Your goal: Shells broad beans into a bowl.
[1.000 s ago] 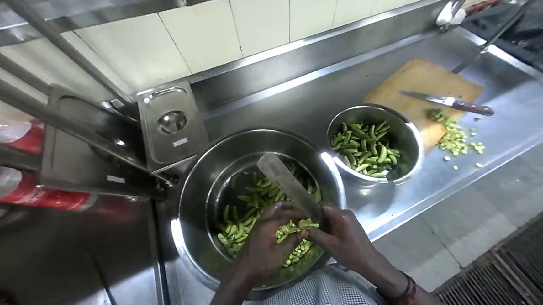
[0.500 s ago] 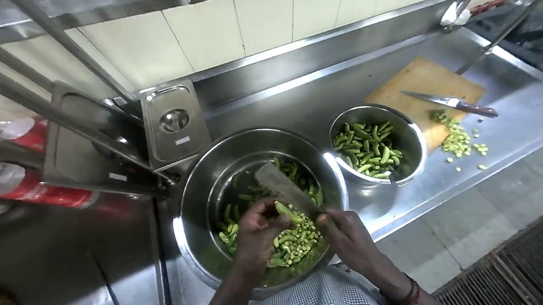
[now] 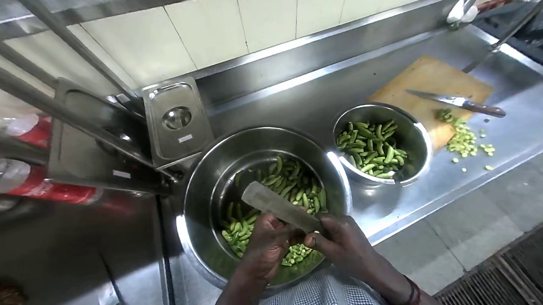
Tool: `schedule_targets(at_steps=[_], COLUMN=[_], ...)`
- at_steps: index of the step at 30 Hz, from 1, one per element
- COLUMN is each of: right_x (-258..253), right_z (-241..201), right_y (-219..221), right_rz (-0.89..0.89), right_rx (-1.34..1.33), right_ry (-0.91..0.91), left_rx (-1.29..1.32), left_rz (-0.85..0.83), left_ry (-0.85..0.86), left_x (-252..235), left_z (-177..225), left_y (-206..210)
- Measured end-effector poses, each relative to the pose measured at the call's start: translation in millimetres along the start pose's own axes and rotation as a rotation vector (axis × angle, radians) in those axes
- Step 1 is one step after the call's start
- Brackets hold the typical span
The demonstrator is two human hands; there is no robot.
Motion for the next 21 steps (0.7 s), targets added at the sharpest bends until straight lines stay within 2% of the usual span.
schedule_targets(at_steps=[3, 7, 9, 11, 13, 15, 16, 18, 21], right_x=[1, 2, 2, 1, 0, 0, 1, 1, 2], right_z=[-1, 5, 11, 14, 18, 18, 17, 16, 17], right_y=[-3, -17, -23, -26, -26, -26, -26, -28, -29], right_rz=[0.014, 0.106, 0.148, 0.171, 0.172, 0.178, 0.182, 0.190, 0.205], right_rx=[-0.037, -0.099, -0.075, -0.017, 0.002, 0.010, 0.010, 0.018, 0.022], right_ry=[-0.018, -0.007, 0.023, 0.051, 0.087, 0.102, 0.101, 0.091, 0.090], left_rx=[0.000, 0.025, -0.076, -0.452, -0.941, -1.369, -1.535, -1.744, -1.860], left_rz=[0.069, 0.227, 0.307, 0.382, 0.381, 0.311, 0.267, 0.182, 0.082], left_ry=[0.035, 0.158, 0.196, 0.223, 0.179, 0.037, -0.087, -0.337, -0.402], left_x=[-4, -21, -32, -43, -60, -88, -99, -107, -111], left_z=[6, 37, 55, 71, 77, 62, 48, 15, -8], left_y=[-9, -45, -67, -85, -94, -111, -121, -137, -140])
Point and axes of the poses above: each hand's wrist, its own x-axis away from the middle knuckle, its own y-axis out of the palm, z = x × y, the point moved 10 cm from there along -x, towards the middle knuckle, and after that the axes turned 5 degrees about y, right-handed, at the moved point
